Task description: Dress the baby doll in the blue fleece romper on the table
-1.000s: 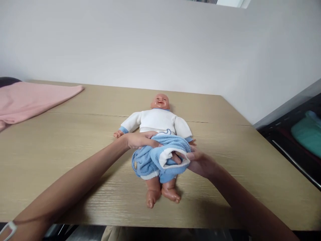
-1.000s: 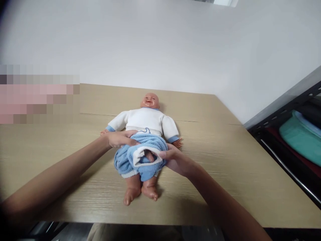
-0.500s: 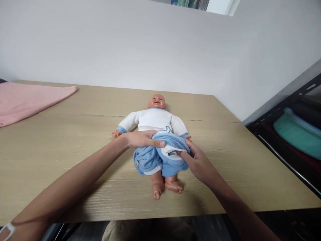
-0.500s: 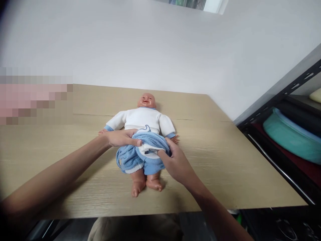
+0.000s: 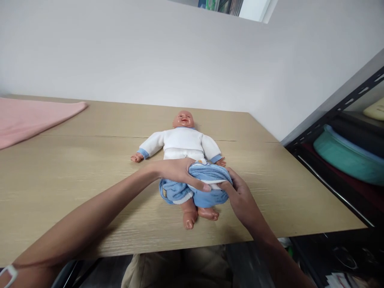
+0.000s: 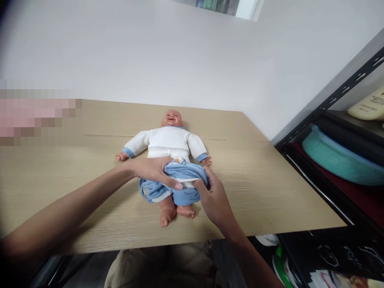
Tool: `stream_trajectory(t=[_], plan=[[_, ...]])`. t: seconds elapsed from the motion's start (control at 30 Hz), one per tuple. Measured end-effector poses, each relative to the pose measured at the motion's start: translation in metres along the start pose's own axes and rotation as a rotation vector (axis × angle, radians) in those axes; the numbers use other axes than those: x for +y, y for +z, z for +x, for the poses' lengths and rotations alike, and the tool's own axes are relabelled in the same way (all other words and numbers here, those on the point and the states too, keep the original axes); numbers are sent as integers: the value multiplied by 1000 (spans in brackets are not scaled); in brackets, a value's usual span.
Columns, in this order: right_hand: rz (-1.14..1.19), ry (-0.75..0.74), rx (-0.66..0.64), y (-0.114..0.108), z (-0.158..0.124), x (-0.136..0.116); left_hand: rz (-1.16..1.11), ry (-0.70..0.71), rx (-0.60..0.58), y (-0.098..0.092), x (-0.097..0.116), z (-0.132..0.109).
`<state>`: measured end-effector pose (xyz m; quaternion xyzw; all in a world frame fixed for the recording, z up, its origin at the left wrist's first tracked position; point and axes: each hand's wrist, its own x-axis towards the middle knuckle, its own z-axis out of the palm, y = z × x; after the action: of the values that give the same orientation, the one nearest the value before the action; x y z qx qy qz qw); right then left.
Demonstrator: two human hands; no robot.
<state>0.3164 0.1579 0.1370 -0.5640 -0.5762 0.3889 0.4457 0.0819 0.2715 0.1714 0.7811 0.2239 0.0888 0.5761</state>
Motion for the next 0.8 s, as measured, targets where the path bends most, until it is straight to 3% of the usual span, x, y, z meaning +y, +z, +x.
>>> stream_trajectory(t=[0.17,0.37,0.57,0.67,0.8], plan=[[-120,26,60,-6,-27,2,125,11,16,8,7,1],[108,131,29,5,-52,9,236,34,87,19,8,-1],[293,246,130,4,-49,19,323,-63,-97,25,18,-4],[284,242,171,4,-44,14,361,-115,-68,27,20,-4],[162,183,186,11,-55,-1,405,-40,21,32,14,-2]])
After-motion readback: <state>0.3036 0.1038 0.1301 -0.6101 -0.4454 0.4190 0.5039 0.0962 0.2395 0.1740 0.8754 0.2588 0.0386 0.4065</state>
